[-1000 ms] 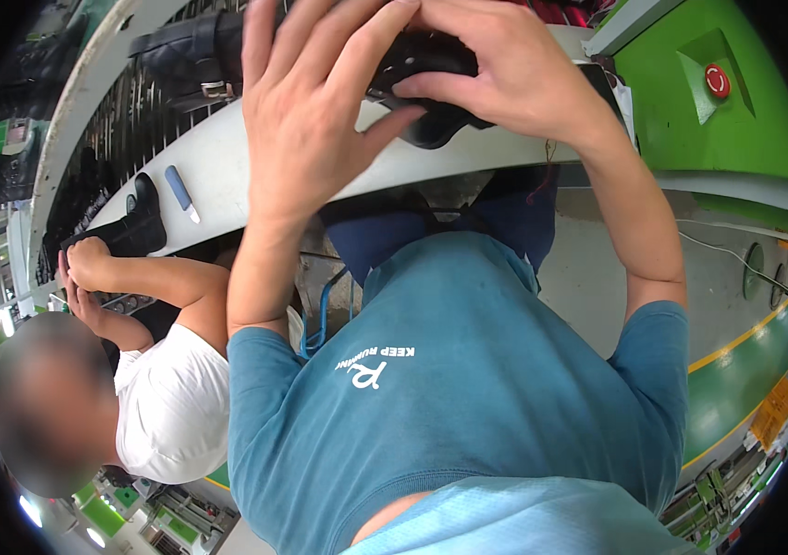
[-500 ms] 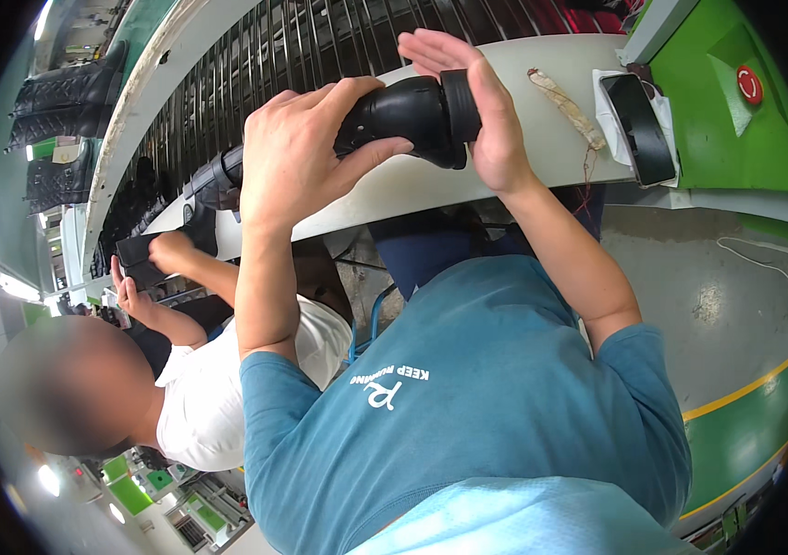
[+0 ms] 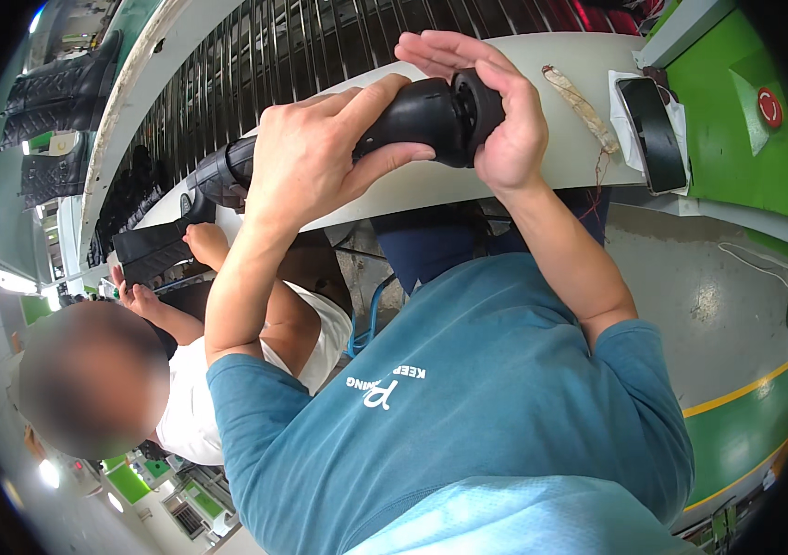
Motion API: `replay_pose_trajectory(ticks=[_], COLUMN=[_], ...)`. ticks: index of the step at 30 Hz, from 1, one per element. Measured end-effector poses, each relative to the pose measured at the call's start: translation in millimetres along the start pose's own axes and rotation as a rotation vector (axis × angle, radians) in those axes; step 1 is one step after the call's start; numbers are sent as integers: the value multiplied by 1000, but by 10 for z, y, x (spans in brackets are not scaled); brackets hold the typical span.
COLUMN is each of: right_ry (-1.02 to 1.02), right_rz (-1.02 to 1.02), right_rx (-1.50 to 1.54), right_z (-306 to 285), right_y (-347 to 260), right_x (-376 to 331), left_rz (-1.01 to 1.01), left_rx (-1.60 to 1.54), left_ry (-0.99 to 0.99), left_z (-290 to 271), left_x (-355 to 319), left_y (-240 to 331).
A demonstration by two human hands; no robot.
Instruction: The recorder is inspecting and placing black boots onto a conveyor belt in a shoe manufacturing facility.
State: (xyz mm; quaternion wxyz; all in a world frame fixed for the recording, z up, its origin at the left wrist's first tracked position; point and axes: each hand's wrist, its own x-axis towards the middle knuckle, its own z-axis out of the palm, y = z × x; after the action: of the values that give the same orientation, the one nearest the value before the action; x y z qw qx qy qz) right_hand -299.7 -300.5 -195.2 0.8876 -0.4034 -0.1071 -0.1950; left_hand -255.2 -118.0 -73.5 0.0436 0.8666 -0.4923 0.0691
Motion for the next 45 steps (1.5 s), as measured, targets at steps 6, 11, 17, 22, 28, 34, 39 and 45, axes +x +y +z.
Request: replay_pose_trajectory(ticks=[6, 11, 17, 22, 28, 34, 39, 45], right_ry=[-40, -48, -59, -195, -734, -785, -827, -852], right_rz=[-36, -35, -83, -503, -272, -351, -434, -357], right_rx=[-140, -243, -384, -926, -1215, -1422, -1413, -1414], right_z=[-30, -62, -63, -131, -474, -888, -785, -606], right_y=[-73, -161, -269, -279, -590, -570, -457, -462], right_x=[-54, -71, -69, -98, -331, -290, -338, -167], left_rz=[52, 109, 102, 44, -171, -321, 58, 73], left_rx=[-2, -13, -48, -488, -376, -761, -514, -543], left_ry=[2, 22, 34, 191, 356, 564, 1136, 1364], left_z=[5, 0, 24, 402, 1340, 1835, 2264, 2684], left_x=[58, 131, 155, -18, -680, -982, -518, -389], left_y=[45, 107, 76, -36, 74, 397, 317, 321])
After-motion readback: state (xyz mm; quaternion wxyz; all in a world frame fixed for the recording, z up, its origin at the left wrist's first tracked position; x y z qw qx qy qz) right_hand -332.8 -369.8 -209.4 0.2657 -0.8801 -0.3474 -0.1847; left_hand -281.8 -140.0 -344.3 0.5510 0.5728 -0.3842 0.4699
